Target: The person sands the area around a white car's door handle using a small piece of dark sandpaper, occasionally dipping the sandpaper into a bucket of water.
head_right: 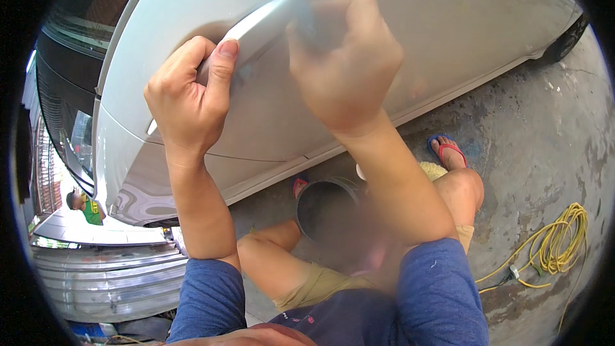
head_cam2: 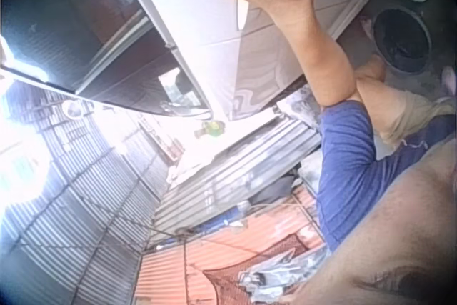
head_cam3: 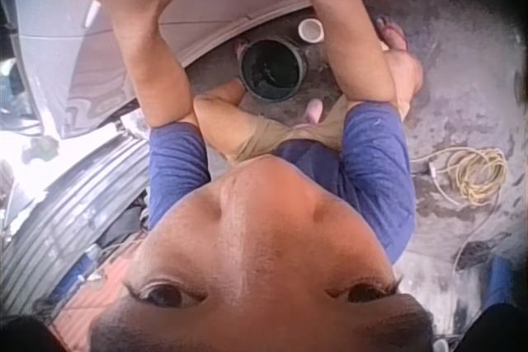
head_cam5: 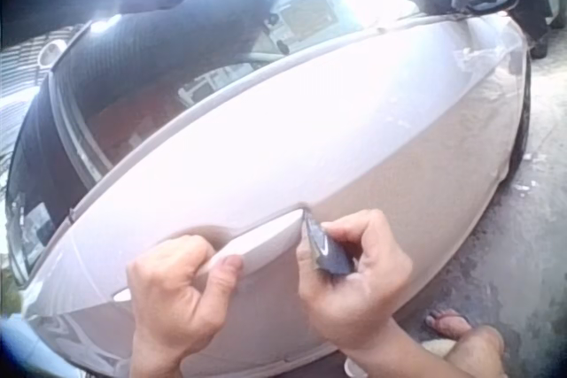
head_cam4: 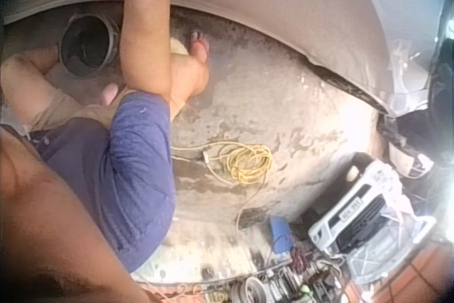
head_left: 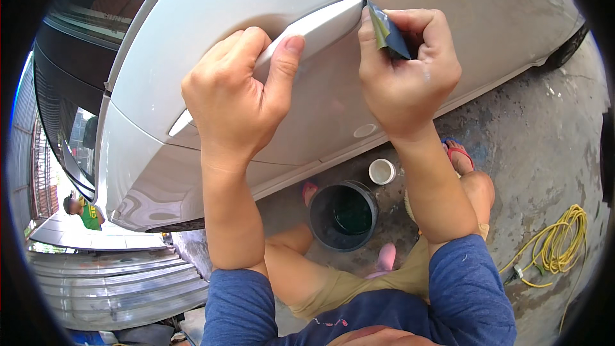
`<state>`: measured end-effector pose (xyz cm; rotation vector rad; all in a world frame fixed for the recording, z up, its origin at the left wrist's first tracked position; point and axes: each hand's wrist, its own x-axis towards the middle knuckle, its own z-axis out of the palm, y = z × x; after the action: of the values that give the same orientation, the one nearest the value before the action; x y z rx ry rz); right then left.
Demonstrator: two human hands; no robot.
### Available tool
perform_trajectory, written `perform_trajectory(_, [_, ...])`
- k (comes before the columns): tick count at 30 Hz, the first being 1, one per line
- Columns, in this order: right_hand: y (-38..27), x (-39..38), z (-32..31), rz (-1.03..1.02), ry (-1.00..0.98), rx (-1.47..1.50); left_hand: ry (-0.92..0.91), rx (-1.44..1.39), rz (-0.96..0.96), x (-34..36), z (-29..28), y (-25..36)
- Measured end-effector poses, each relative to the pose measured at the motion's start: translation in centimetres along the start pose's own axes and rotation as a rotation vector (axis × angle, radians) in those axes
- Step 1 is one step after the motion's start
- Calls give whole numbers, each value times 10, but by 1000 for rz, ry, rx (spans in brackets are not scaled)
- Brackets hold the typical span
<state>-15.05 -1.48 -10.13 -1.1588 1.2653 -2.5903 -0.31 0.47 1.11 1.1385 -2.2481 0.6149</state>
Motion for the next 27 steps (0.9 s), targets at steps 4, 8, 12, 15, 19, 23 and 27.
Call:
perform_trajectory(4, [4, 7, -15, 89, -15, 110, 19, -46, 14, 0, 2, 2])
perform_trajectory(8, [-35, 7, -37, 470, -294, 466, 174, -106, 125, -15, 2, 0])
perform_trajectory(12, [-51, -4, -56, 415, -529, 527, 463, -231, 191, -47, 3, 32])
perform_trajectory(15, [-54, -6, -68, 441, -692, 605, 159, -968, -412, -72, -8, 57])
perform_trajectory(19, [-55, -8, -77, 422, -784, 662, 49, -1082, -465, -81, -17, 58])
perform_trajectory(23, [-55, -8, -83, 414, -833, 688, -116, -1278, -641, -82, -28, 63])
perform_trajectory(27, [-53, -3, -87, 212, -811, 585, -174, -1278, -659, -82, -31, 66])
